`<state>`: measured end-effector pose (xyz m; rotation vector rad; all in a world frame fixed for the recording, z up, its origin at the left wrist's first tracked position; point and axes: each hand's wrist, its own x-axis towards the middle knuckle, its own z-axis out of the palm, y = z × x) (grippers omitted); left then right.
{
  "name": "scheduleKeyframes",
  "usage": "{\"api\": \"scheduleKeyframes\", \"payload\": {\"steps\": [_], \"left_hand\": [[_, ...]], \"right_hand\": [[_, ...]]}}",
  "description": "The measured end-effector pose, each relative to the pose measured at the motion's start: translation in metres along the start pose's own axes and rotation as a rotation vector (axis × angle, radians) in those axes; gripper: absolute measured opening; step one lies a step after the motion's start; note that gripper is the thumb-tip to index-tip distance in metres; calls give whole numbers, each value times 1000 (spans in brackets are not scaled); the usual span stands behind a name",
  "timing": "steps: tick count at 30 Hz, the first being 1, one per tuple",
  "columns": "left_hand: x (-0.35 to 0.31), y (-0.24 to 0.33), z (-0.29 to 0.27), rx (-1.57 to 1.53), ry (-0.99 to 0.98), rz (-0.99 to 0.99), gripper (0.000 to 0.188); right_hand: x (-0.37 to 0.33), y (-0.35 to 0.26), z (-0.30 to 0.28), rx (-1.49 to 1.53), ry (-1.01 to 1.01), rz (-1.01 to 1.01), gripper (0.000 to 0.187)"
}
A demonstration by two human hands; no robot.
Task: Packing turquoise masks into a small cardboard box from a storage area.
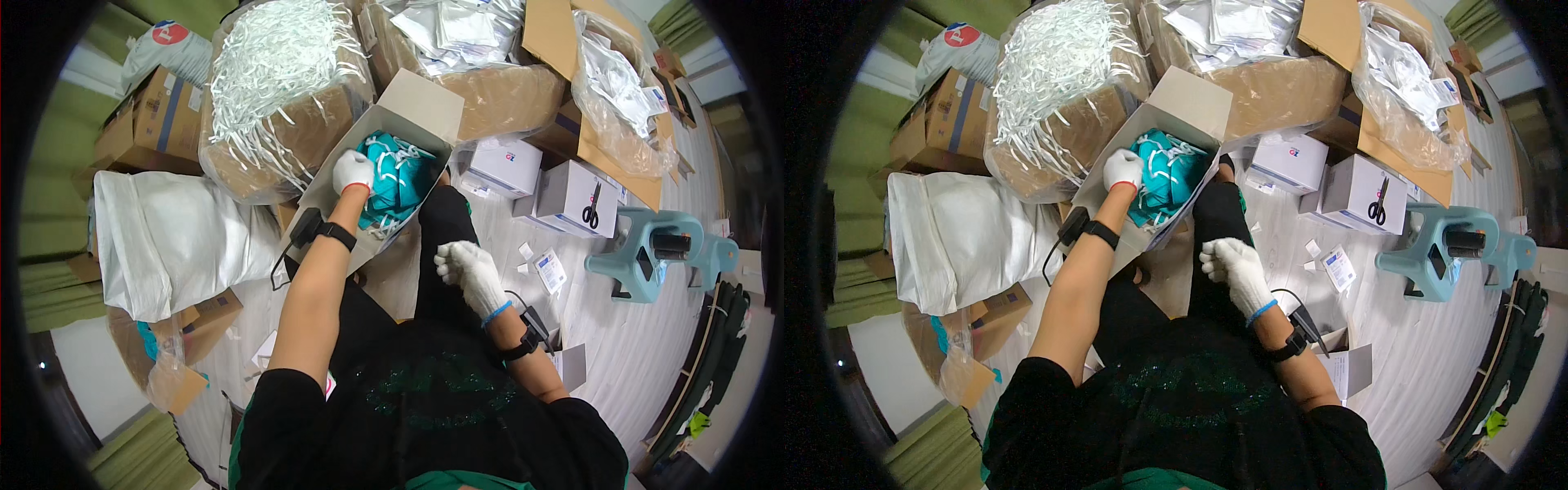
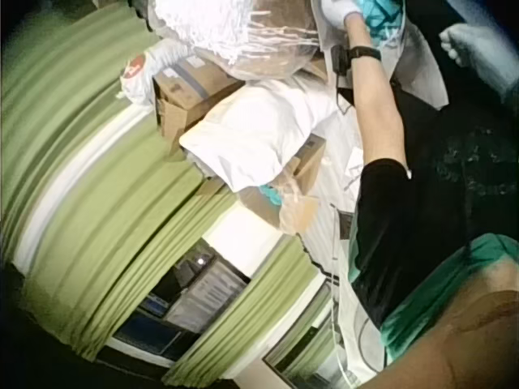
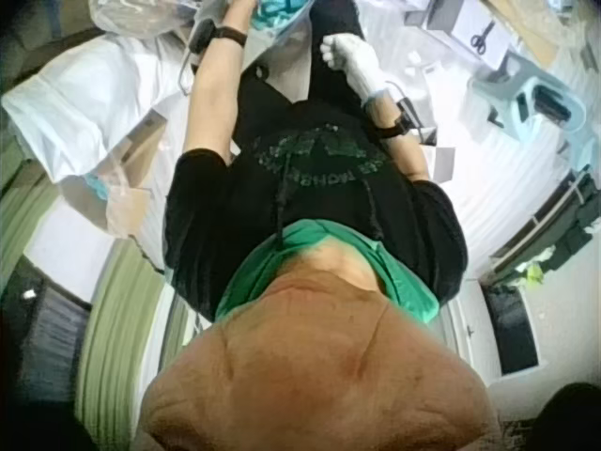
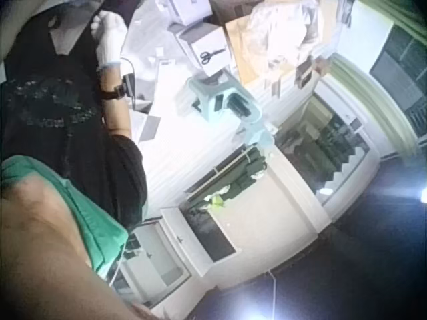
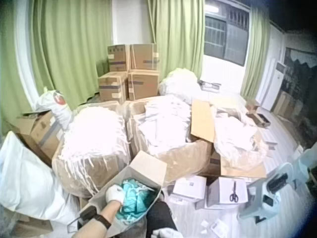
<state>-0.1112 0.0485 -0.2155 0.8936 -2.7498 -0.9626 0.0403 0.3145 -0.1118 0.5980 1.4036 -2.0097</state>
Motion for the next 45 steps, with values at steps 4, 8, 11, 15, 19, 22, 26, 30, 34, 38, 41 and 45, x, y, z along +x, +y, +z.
{"api": "scheduleKeyframes", "payload": {"steps": [4,8,11,15,19,22,26,30,34,38,41,45], "left_hand": [[-21,39,-59,220,189,296,15],[-40,46,-113,100,225,290,18],[-46,32,-132,-169,307,327,19],[-54,35,-159,-286,264,347,15],[-60,21,-179,-318,74,341,18],[-66,21,-186,-440,-41,322,24],[-55,5,-168,101,154,699,29],[-75,41,-189,-400,198,484,28],[-76,38,-197,-452,60,283,19],[-78,48,-204,-580,67,344,17],[-83,53,-201,-820,6,331,19],[-86,57,-203,-875,20,351,20]], "right_hand": [[21,-37,25,-688,21,-329,23],[83,-69,64,-1241,-100,-1034,11],[151,-66,89,-1792,-261,-1069,15],[208,-43,78,-2212,-185,-1079,13],[194,-69,90,-2157,-189,-975,14],[143,-107,86,-1495,-134,-1041,13],[118,-125,72,-1555,-67,-967,16],[91,-135,52,-329,-262,-500,16],[72,-138,48,-153,-255,-424,11],[65,-141,51,-68,-302,-439,8],[62,-138,52,-20,-277,-433,9],[62,-135,51,131,-429,-464,11]]}}
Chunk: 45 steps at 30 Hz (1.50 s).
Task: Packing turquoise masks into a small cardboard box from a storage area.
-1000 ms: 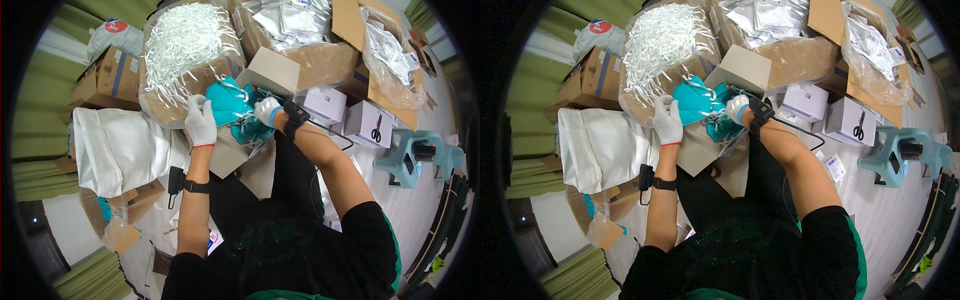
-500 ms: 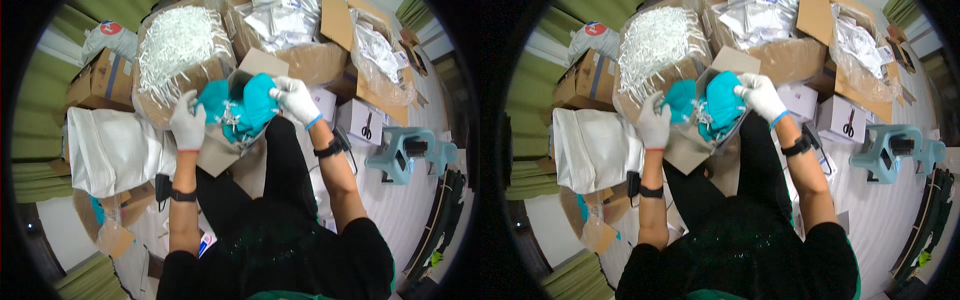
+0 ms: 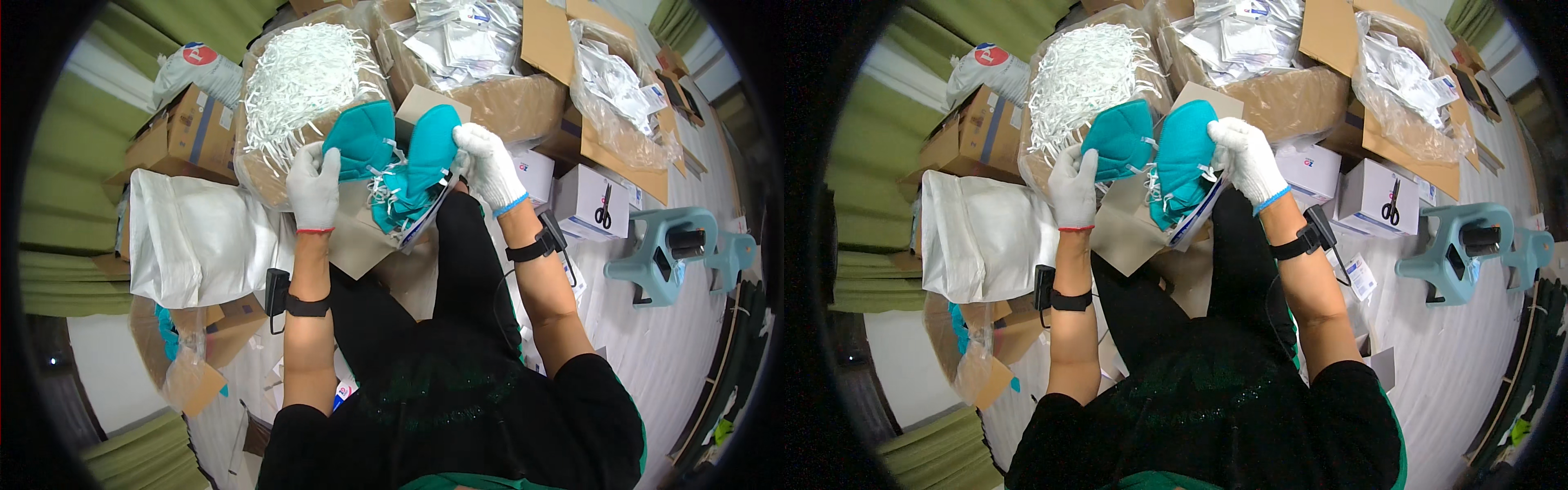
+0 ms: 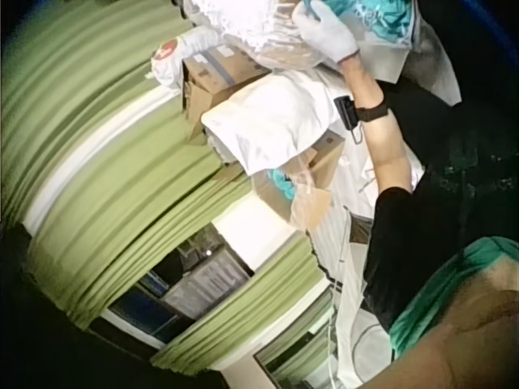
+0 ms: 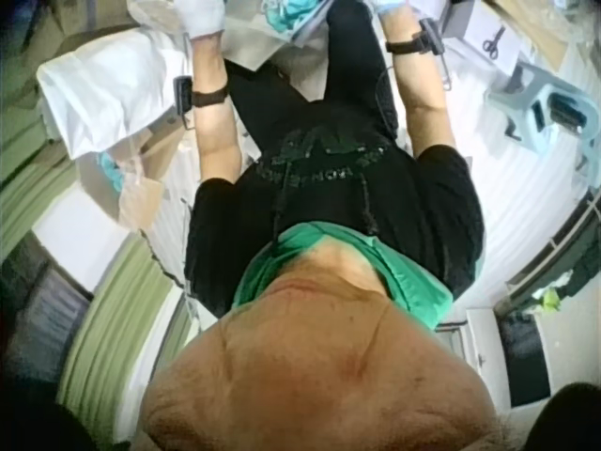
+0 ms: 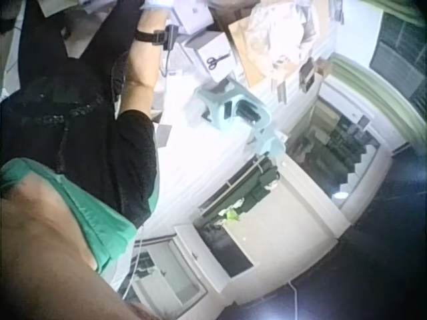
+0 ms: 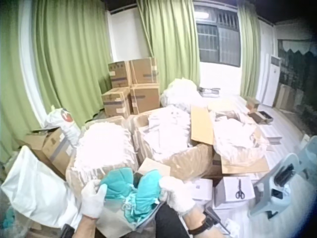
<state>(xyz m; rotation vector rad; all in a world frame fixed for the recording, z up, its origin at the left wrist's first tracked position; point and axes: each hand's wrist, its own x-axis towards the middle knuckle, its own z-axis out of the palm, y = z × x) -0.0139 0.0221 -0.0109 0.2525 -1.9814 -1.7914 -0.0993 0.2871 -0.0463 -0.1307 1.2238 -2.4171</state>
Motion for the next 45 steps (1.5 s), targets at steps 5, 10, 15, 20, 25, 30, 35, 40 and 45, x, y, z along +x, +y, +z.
{"api": "scheduleKeyframes", "payload": {"steps": [5,10,15,20,25,30,35,40,45], "left_hand": [[-9,16,18,22,-47,-35,19],[-36,38,43,-894,-106,-338,40],[-48,-15,55,-407,55,-373,32],[-34,-7,54,-341,207,-275,24],[-29,-10,56,-296,274,-237,22],[-31,-9,72,-306,425,-308,29],[-53,-71,90,111,90,-390,31],[-119,20,99,-431,51,-674,56],[-130,30,40,-693,-131,-562,29]], "right_hand": [[-1,11,32,47,-32,17,15],[-4,31,71,-228,219,-101,18],[-7,45,90,-590,393,-312,22],[-21,21,84,-230,-124,82,20],[-28,17,74,-140,-287,382,22],[-29,19,57,816,-345,717,24],[38,45,30,992,122,523,22],[84,34,-38,550,267,-151,27],[66,-68,-101,143,152,-305,31]]}}
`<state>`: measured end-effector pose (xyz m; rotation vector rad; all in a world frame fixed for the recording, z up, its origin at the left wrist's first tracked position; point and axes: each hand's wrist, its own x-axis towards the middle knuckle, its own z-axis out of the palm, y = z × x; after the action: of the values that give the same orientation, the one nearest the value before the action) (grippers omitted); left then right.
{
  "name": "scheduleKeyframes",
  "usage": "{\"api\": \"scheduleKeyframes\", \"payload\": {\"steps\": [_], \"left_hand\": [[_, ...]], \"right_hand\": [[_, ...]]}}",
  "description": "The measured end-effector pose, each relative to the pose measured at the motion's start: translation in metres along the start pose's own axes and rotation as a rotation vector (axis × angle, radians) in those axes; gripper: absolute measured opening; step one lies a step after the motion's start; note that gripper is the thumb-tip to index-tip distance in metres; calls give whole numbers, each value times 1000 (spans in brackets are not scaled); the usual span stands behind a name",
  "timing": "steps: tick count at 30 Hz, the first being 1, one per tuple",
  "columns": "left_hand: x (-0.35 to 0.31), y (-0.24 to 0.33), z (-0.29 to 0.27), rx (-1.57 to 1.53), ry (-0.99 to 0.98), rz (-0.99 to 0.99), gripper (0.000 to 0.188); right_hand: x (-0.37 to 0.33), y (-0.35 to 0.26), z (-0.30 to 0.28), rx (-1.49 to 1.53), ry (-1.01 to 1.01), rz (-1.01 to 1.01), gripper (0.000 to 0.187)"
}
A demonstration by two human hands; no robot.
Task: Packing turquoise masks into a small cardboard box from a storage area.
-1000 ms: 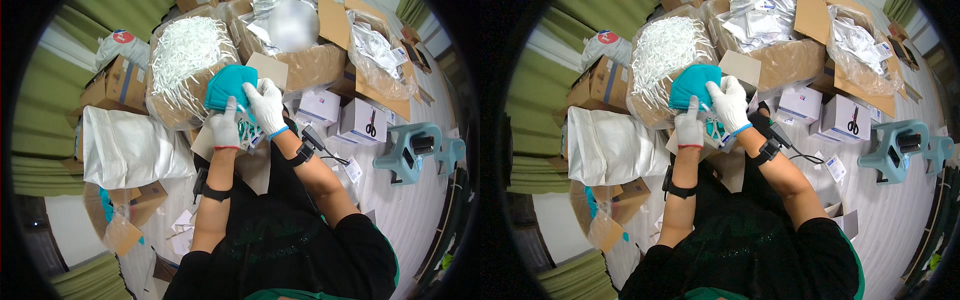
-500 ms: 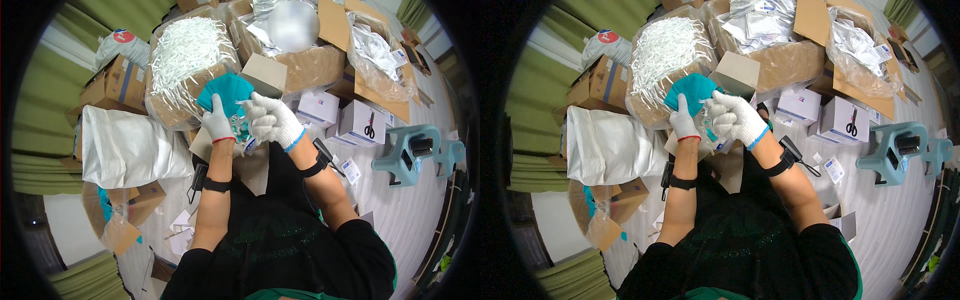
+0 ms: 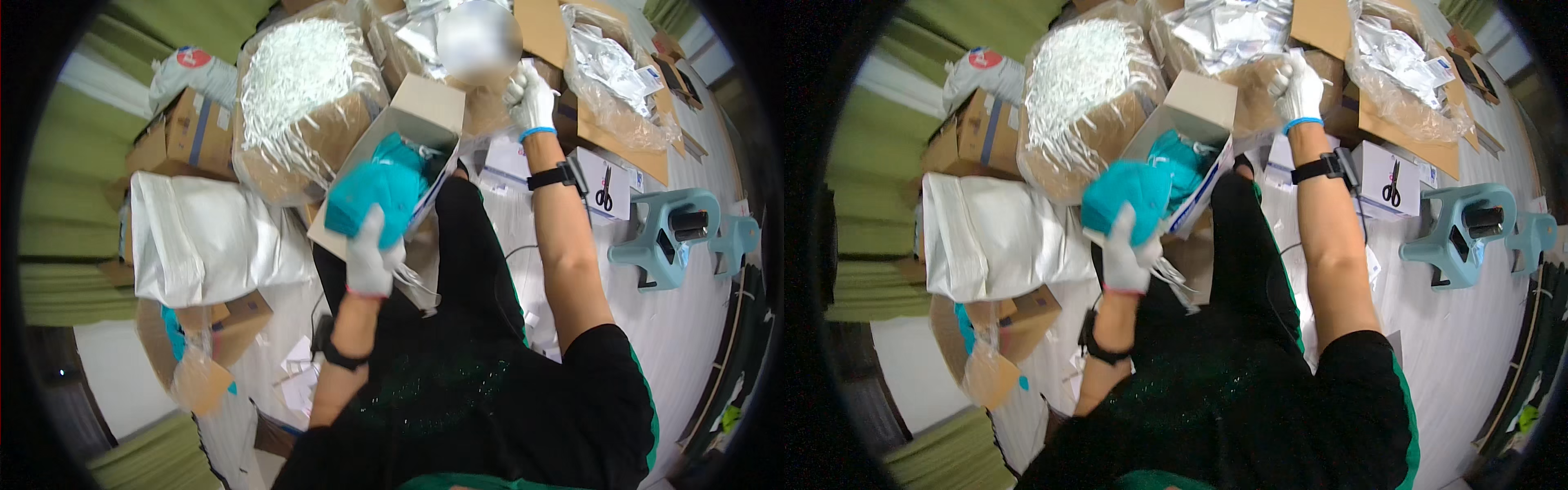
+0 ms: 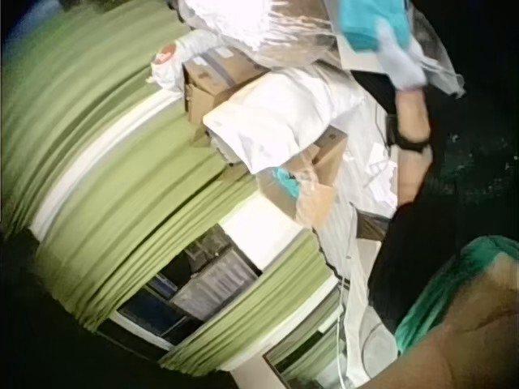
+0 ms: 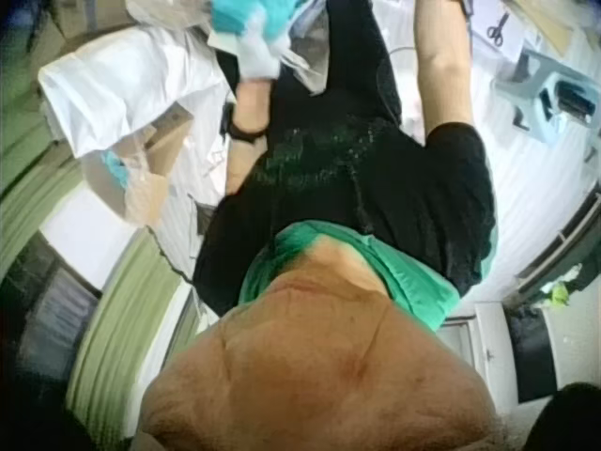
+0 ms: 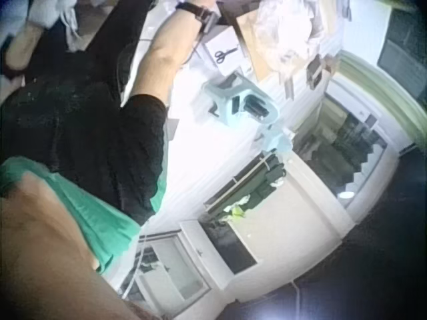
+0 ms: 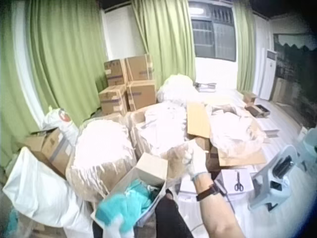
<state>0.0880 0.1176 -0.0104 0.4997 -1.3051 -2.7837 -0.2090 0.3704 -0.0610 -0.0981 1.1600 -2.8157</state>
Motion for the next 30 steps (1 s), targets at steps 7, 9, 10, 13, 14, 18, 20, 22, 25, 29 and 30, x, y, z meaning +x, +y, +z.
{"api": "scheduleKeyframes", "payload": {"steps": [7,9,10,13,14,18,20,22,25,29,30], "left_hand": [[41,9,15,-811,-694,-517,36],[41,1,13,-957,-752,-581,27],[39,3,8,-954,-699,-638,27],[47,9,-27,-800,-662,-682,41],[40,22,-3,-616,-356,-492,46],[34,46,-1,-116,202,145,51],[40,50,-16,52,166,352,43],[51,56,-15,273,119,538,34],[60,63,2,159,186,569,23],[72,66,-18,95,369,628,25],[77,64,-26,73,414,621,25]], "right_hand": [[-151,85,110,165,-479,591,44],[-163,97,121,297,-469,642,47],[-163,99,123,325,-497,606,46],[-155,93,133,126,-500,520,32],[-150,92,133,-37,-433,454,28],[-131,85,131,-298,-315,330,24],[-131,77,142,-528,-358,300,23],[-134,78,151,-492,-373,300,24],[-136,93,159,-363,-497,315,26],[-164,94,177,-723,-675,513,28],[-167,102,177,-757,-573,487,31]]}}
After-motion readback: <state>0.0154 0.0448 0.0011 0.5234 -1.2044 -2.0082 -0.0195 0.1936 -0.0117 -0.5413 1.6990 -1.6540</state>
